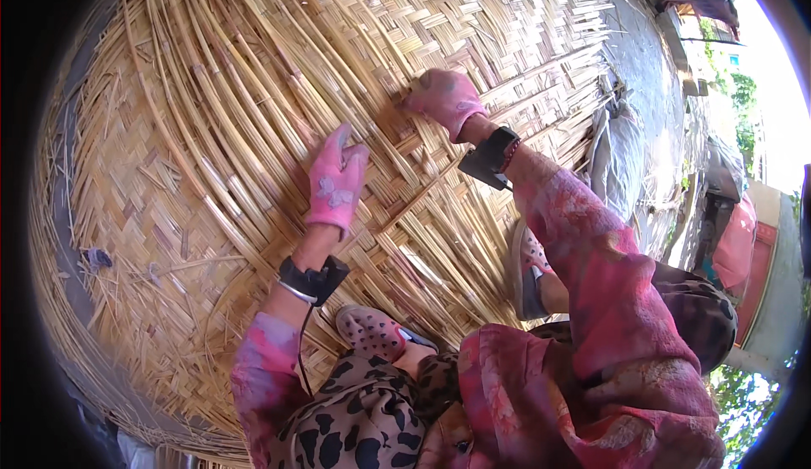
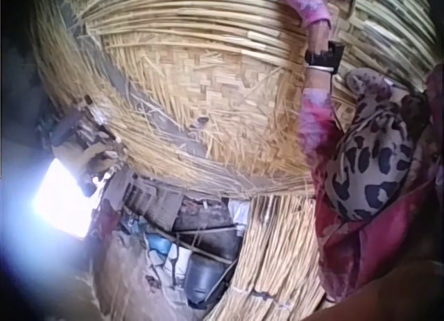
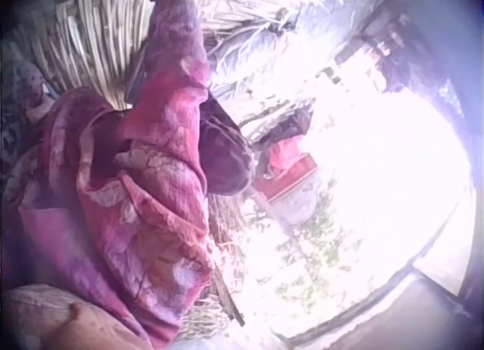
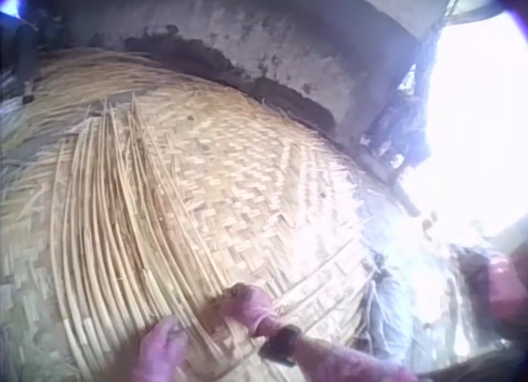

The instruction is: Weaving bamboo strips into a large mat on the floor.

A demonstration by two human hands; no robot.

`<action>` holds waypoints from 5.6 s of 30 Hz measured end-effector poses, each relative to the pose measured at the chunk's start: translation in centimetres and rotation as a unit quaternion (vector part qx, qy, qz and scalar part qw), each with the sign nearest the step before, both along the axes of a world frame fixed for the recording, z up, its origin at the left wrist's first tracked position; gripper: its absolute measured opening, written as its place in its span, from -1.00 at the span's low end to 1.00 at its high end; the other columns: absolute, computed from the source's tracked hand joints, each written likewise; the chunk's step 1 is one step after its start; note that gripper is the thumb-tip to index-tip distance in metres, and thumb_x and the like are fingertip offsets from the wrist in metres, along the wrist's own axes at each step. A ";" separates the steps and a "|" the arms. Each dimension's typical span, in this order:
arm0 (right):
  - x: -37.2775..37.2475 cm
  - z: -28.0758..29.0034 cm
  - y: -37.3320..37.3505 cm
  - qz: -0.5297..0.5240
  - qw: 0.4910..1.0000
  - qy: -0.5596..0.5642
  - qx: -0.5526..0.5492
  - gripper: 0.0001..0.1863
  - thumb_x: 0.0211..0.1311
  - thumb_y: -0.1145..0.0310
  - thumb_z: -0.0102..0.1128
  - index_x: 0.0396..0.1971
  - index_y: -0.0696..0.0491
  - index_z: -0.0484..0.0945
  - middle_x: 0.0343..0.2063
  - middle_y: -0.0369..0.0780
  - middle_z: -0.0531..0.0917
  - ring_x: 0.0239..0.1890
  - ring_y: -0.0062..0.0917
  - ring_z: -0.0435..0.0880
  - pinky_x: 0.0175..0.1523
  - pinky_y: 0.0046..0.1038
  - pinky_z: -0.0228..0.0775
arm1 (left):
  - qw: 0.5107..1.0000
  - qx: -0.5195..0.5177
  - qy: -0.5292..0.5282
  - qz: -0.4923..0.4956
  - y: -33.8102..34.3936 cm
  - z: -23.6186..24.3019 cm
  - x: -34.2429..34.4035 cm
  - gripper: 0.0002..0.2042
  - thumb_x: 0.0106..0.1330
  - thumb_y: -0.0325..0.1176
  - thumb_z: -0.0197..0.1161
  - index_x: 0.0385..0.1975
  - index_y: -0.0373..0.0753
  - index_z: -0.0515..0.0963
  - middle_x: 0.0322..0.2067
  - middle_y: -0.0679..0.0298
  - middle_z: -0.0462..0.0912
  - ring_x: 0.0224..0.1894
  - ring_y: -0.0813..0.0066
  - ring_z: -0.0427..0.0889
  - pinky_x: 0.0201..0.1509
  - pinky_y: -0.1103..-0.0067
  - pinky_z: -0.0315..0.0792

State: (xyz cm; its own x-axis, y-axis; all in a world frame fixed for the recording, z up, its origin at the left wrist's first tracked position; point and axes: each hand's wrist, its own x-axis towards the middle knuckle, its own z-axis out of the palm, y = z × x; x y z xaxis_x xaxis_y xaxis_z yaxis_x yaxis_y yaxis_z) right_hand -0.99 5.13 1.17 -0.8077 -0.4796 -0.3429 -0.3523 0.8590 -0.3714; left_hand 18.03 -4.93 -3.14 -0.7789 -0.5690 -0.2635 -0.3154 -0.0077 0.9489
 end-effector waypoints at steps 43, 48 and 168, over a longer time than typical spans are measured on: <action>3.3 -1.4 -3.6 0.084 0.996 0.028 -0.014 -0.62 0.00 0.17 0.22 -0.27 0.14 0.46 -0.18 0.04 0.53 -0.14 -0.07 0.55 -0.03 -0.23 0.40 | 0.992 -0.098 0.039 -0.067 1.8 0.7 2.9 -0.74 0.18 -0.45 0.15 -0.12 -0.30 0.51 -0.31 0.10 0.63 -0.32 0.42 0.64 -0.23 0.58 0.49; 2.0 -1.5 -2.5 0.171 0.981 -0.035 -0.087 -0.67 -0.04 0.27 0.20 -0.21 0.03 0.55 -0.20 -0.09 0.59 -0.12 -0.20 0.56 -0.01 -0.33 0.41 | 0.997 -0.052 0.033 -0.039 2.2 0.7 2.9 -0.71 0.19 -0.42 0.14 -0.07 -0.26 0.49 -0.27 0.07 0.61 -0.33 0.40 0.64 -0.24 0.57 0.49; -12.3 14.5 -4.1 0.305 0.897 -0.111 -0.301 -0.71 0.19 0.29 0.05 -0.14 0.12 0.49 -0.62 -0.45 0.35 -0.64 -0.82 0.28 -0.55 -0.75 0.16 | 0.530 0.076 -0.142 0.833 3.5 -4.4 61.2 -0.50 0.13 0.02 0.18 -0.24 -0.40 0.52 -0.42 0.07 0.63 -0.32 0.20 0.62 -0.23 0.38 0.44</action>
State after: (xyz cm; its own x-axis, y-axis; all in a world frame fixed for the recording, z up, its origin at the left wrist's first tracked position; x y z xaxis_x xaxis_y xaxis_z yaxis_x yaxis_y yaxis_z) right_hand -13.30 1.07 15.69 -0.2761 -0.9611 0.0077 -0.5486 0.1510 -0.8223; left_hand 79.22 -1.42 -7.55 0.8529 -0.3612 -0.3768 0.1188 -0.5686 0.8140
